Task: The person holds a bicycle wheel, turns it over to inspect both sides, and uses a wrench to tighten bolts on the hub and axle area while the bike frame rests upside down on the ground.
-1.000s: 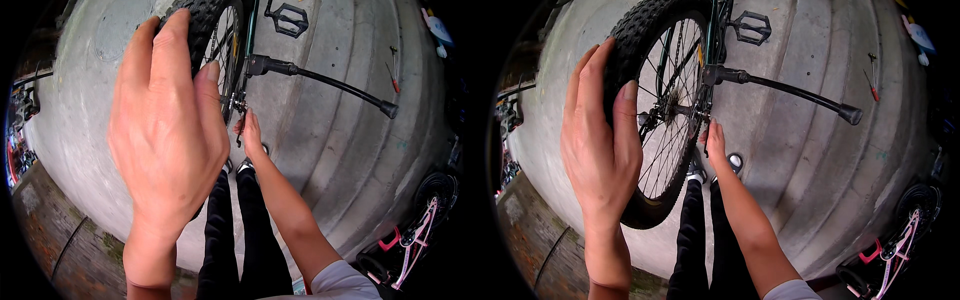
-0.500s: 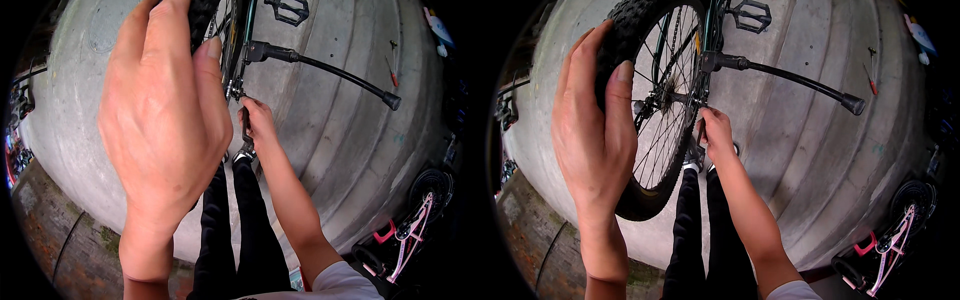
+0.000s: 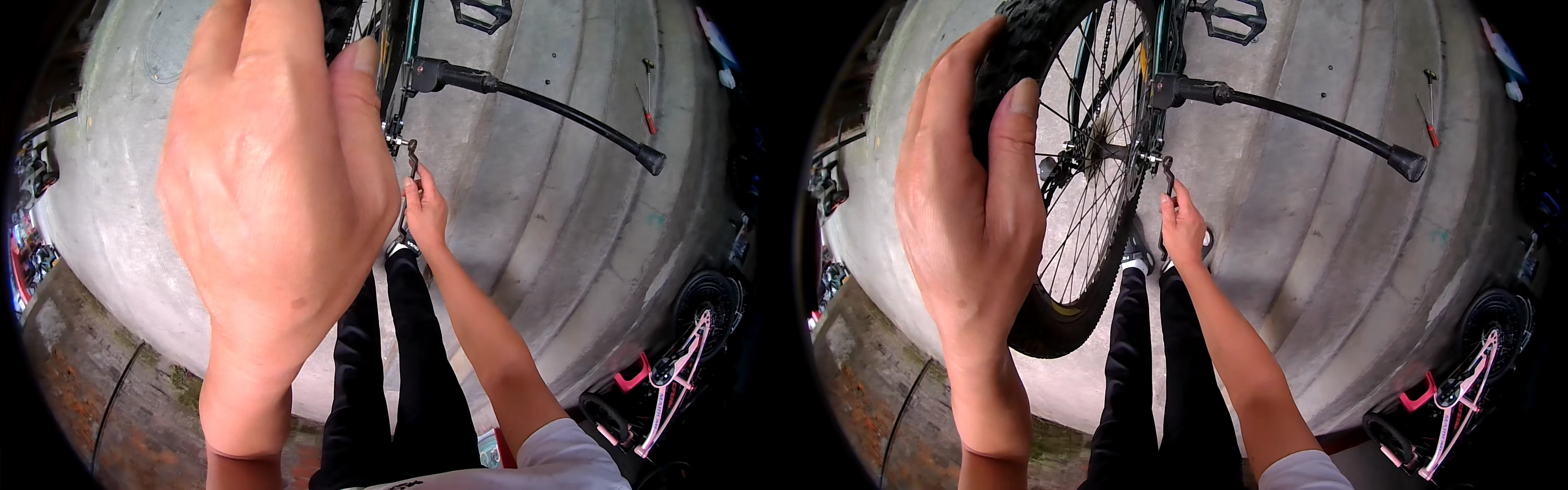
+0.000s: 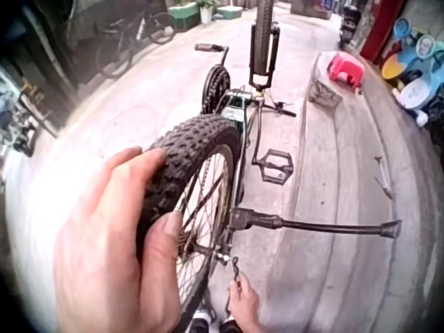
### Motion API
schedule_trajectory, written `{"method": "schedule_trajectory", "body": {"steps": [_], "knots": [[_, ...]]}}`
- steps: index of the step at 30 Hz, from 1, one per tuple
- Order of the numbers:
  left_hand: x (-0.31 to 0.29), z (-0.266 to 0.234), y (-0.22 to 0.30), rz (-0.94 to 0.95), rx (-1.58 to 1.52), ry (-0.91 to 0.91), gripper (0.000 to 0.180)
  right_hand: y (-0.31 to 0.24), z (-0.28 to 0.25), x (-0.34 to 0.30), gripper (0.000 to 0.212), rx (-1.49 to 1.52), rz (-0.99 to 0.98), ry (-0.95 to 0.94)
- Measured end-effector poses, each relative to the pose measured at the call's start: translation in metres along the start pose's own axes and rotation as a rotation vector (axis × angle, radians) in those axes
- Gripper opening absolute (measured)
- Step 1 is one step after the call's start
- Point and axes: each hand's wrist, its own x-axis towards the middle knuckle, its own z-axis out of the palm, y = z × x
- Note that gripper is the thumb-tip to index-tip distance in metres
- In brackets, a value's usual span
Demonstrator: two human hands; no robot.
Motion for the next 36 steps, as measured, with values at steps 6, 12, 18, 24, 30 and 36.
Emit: {"method": "schedule_trajectory", "body": {"steps": [6,12,18,24,30,36], "knots": [[0.001,-0.002,0.003,-0.063,-0.050,-0.056,0.029,0.010,0.010,0.016,0.033,-0.032,-0.078,-0.030],[0.001,0.002,-0.003,0.034,-0.019,0.010,0.028,-0.003,0.003,0.032,0.025,-0.167,-0.151,-0.118],[0.000,0.000,-0.001,0.009,-0.016,-0.012,0.028,-0.040,-0.016,0.031,0.024,0.103,0.132,-0.355],[0.000,-0.002,-0.001,0.018,-0.017,-0.003,0.028,-0.039,-0.023,0.027,0.025,0.510,0.456,-0.495],[-0.001,-0.002,-0.001,0.025,-0.015,-0.001,0.028,-0.016,-0.012,0.021,0.022,0.191,0.182,-0.284],[-0.001,-0.002,-0.001,0.034,-0.007,-0.003,0.027,-0.010,-0.005,0.038,0.025,-0.155,-0.087,-0.242]]}}
